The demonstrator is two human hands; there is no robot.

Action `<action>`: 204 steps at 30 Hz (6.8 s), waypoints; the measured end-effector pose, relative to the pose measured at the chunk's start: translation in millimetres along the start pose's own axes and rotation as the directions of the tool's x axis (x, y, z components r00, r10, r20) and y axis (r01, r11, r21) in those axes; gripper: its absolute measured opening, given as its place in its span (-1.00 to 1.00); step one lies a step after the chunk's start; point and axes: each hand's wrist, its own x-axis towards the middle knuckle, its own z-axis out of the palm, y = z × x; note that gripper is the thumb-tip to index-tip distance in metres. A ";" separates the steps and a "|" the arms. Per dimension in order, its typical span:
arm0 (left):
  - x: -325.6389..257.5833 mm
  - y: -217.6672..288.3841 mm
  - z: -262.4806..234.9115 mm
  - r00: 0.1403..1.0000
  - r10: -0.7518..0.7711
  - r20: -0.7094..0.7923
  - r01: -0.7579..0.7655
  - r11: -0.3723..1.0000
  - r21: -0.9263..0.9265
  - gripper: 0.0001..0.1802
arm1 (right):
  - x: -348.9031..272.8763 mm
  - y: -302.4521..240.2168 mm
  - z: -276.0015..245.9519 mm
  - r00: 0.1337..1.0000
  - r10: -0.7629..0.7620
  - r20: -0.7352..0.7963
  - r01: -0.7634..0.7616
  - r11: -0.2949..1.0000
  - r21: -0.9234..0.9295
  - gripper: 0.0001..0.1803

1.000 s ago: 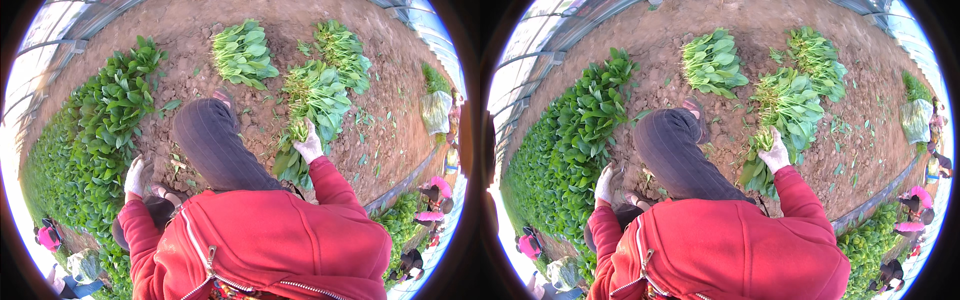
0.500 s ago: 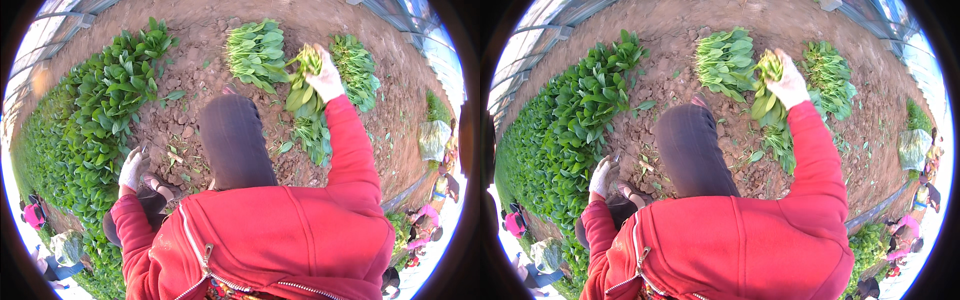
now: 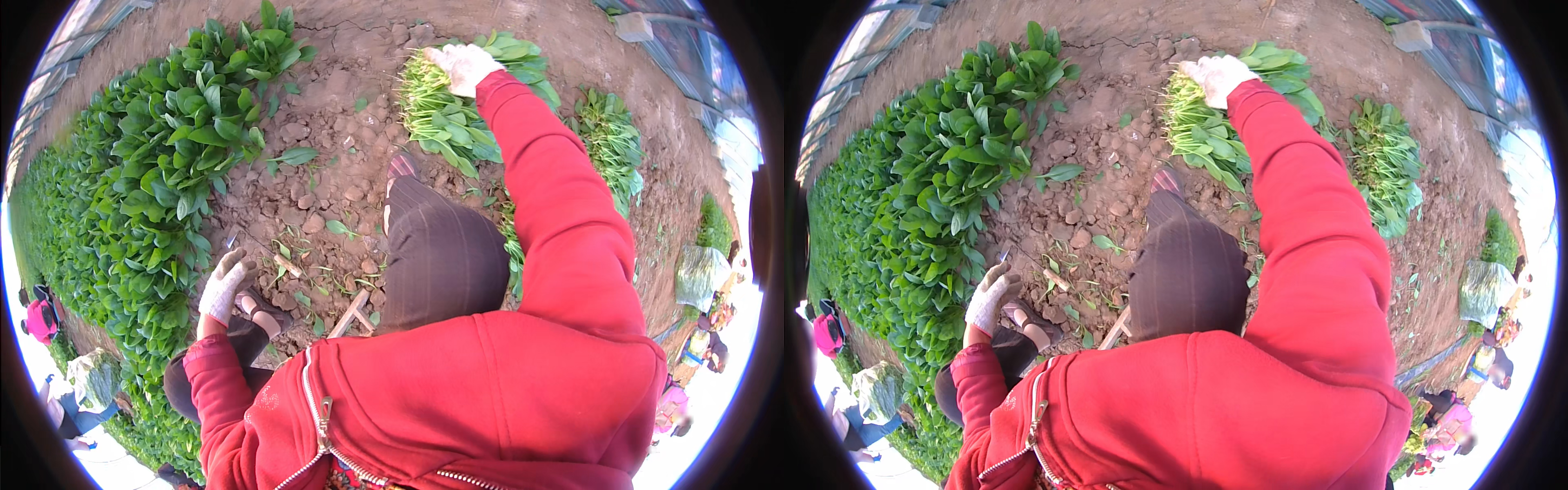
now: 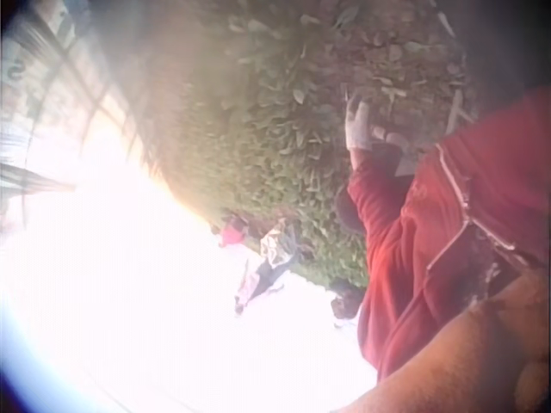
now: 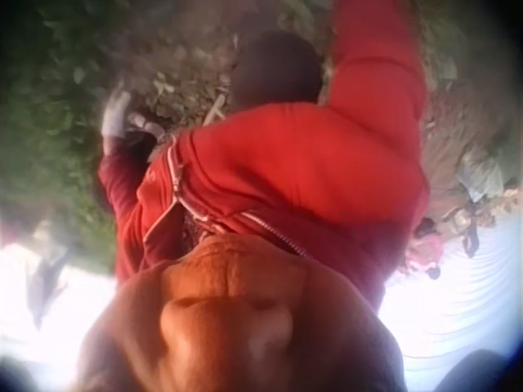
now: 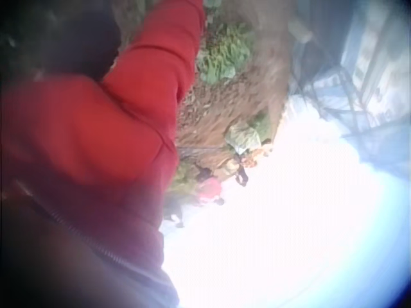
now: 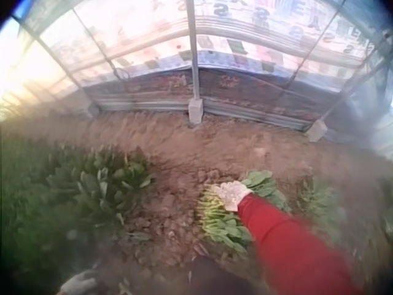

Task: The person harvests leafy green vegetables by hand in a greenhouse. They pull bunches of greens from the soil, trim the roots, and place them on the ground beside them.

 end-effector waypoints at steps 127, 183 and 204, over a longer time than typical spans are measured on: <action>-237.9 -6.3 -101.0 0.481 0.829 -0.285 -0.453 0.513 0.729 -0.58 | -124.1 -499.2 -6.6 0.655 -0.299 0.694 0.442 0.896 -0.030 -0.44; -49.1 78.4 -0.4 0.969 0.173 0.178 -0.209 0.183 0.961 -0.43 | 18.2 -415.3 -48.2 0.929 0.364 -0.064 0.031 0.097 0.995 -0.73; 333.0 174.1 152.2 0.556 0.503 0.661 -0.457 -0.479 0.749 -0.73 | 145.7 -260.8 91.6 0.363 0.821 0.441 0.089 -0.502 0.860 -0.62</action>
